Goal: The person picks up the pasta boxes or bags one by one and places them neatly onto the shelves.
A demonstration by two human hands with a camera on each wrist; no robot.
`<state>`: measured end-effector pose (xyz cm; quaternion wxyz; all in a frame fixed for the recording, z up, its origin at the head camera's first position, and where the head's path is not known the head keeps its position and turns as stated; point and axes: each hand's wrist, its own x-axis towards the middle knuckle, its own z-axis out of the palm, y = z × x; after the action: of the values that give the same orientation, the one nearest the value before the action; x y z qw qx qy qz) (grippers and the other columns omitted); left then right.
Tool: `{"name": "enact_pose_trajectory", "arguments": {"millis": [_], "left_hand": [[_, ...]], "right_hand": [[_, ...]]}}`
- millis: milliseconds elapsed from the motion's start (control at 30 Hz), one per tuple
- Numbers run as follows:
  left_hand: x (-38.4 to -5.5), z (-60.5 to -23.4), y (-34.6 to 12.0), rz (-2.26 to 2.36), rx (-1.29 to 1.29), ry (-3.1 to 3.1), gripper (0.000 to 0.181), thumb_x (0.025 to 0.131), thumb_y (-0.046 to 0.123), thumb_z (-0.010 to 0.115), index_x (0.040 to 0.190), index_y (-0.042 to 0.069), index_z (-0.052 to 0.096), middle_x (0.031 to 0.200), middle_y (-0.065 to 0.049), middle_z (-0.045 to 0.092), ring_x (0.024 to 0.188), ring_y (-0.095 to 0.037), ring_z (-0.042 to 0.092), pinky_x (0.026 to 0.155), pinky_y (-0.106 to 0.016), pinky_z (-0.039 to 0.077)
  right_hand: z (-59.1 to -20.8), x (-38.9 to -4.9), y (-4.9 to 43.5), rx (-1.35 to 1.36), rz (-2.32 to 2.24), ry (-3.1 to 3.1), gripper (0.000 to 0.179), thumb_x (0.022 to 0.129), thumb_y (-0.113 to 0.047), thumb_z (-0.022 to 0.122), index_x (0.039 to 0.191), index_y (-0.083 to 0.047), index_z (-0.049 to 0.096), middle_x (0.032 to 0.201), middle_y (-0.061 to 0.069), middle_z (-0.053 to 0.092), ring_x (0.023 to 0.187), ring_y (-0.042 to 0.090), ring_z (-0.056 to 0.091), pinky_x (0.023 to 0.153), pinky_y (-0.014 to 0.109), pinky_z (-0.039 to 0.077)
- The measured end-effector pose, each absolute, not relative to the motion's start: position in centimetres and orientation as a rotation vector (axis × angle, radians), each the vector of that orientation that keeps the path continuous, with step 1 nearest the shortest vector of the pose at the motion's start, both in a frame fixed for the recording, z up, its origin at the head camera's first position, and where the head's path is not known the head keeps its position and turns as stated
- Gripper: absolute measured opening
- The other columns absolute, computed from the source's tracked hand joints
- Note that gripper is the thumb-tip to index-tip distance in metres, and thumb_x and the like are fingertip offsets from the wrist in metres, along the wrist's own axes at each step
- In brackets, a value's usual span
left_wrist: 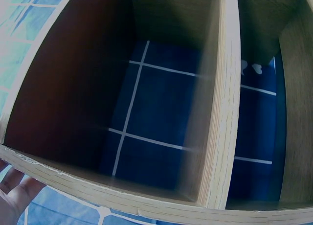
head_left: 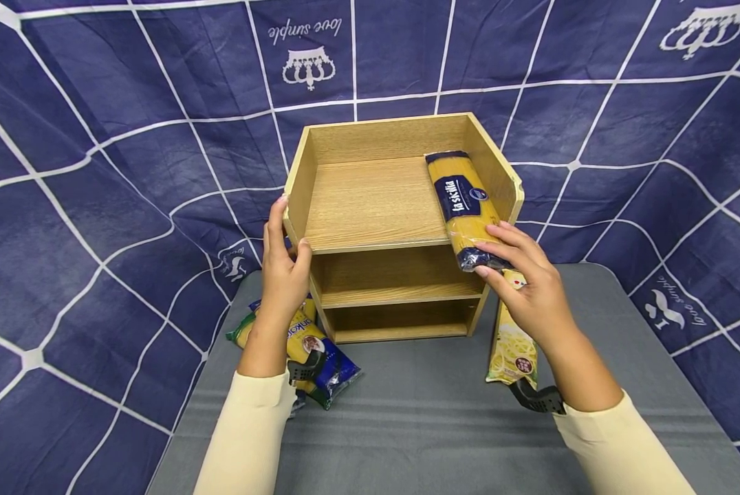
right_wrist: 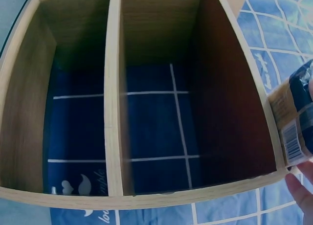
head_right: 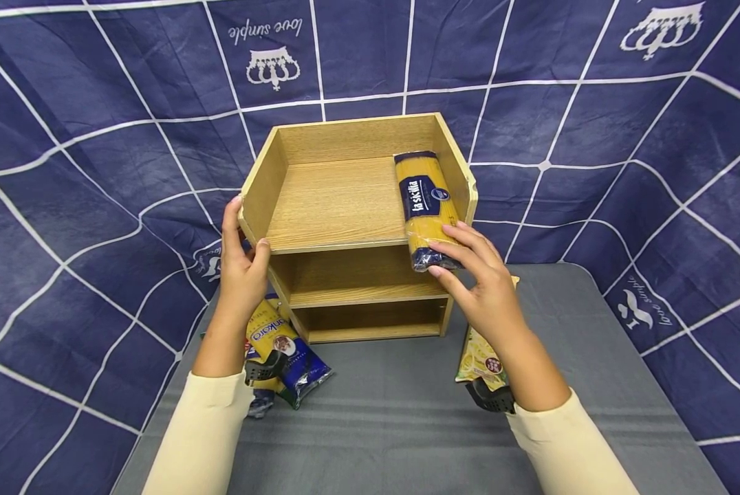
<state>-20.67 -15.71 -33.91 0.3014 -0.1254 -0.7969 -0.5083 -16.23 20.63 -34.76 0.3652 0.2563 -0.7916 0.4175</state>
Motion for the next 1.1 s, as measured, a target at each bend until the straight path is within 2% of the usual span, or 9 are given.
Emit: {"name": "enact_pose_trajectory", "arguments": {"millis": [133, 367, 567, 667, 867, 1100], "left_hand": [[-20.6, -33.9, -15.7, -1.327, -0.328, -2.118, 0.07, 0.1, 0.005, 0.049, 0.157, 0.039, 0.028, 0.152, -0.009, 0.038, 0.133, -0.027, 0.044, 0.1, -0.056, 0.046], [-20.6, -33.9, -15.8, -1.314, -0.326, -2.116, 0.07, 0.1, 0.006, 0.05, 0.156, 0.042, 0.028, 0.151, -0.009, 0.038, 0.128, -0.025, 0.044, 0.096, -0.053, 0.043], [-20.6, -34.0, -15.8, -1.306, -0.337, -2.111, 0.071, 0.099, 0.004, 0.05, 0.156, 0.04, 0.028, 0.15, -0.01, 0.039, 0.131, -0.025, 0.044, 0.105, -0.055, 0.04], [-20.6, -33.9, -15.8, -1.304, -0.338, -2.115, 0.071, 0.099, 0.005, 0.05, 0.156, 0.04, 0.028, 0.15, -0.01, 0.039, 0.132, -0.026, 0.045, 0.105, -0.054, 0.04], [-20.6, -33.9, -15.8, -1.311, -0.329, -2.119, 0.071, 0.099, 0.006, 0.05, 0.157, 0.041, 0.028, 0.151, -0.009, 0.038, 0.13, -0.025, 0.045, 0.1, -0.052, 0.043], [-20.7, -34.0, -15.7, -1.314, -0.338, -2.106, 0.071, 0.099, 0.005, 0.05, 0.157, 0.04, 0.028, 0.15, -0.01, 0.039, 0.134, -0.027, 0.044, 0.107, -0.057, 0.04]], "right_hand": [[-34.7, -16.5, 20.4, 0.642, 1.004, -2.028, 0.047, 0.077, 0.004, 0.081, 0.12, -0.012, 0.075, 0.138, 0.008, 0.065, 0.135, 0.033, 0.051, 0.119, 0.033, 0.032], [-34.7, -17.1, 20.1, 0.596, 0.879, -2.027, 0.043, 0.083, -0.006, 0.08, 0.124, -0.016, 0.074, 0.137, 0.006, 0.066, 0.128, 0.035, 0.052, 0.113, 0.038, 0.032], [-34.6, -17.6, 19.8, 0.547, 0.819, -2.011, 0.04, 0.084, -0.011, 0.08, 0.123, -0.017, 0.074, 0.133, 0.008, 0.067, 0.119, 0.038, 0.051, 0.106, 0.044, 0.032], [-34.6, -17.7, 19.7, 0.523, 0.789, -2.004, 0.039, 0.085, -0.014, 0.08, 0.123, -0.018, 0.075, 0.131, 0.008, 0.068, 0.115, 0.039, 0.051, 0.102, 0.047, 0.031], [-34.7, -18.0, 19.6, 0.523, 0.766, -1.998, 0.038, 0.085, -0.015, 0.08, 0.123, -0.017, 0.075, 0.13, 0.009, 0.068, 0.112, 0.04, 0.05, 0.1, 0.05, 0.031], [-34.8, -18.2, 19.7, 0.52, 0.776, -2.006, 0.04, 0.084, -0.013, 0.08, 0.124, -0.017, 0.074, 0.13, 0.009, 0.068, 0.114, 0.04, 0.05, 0.102, 0.049, 0.031]]}}
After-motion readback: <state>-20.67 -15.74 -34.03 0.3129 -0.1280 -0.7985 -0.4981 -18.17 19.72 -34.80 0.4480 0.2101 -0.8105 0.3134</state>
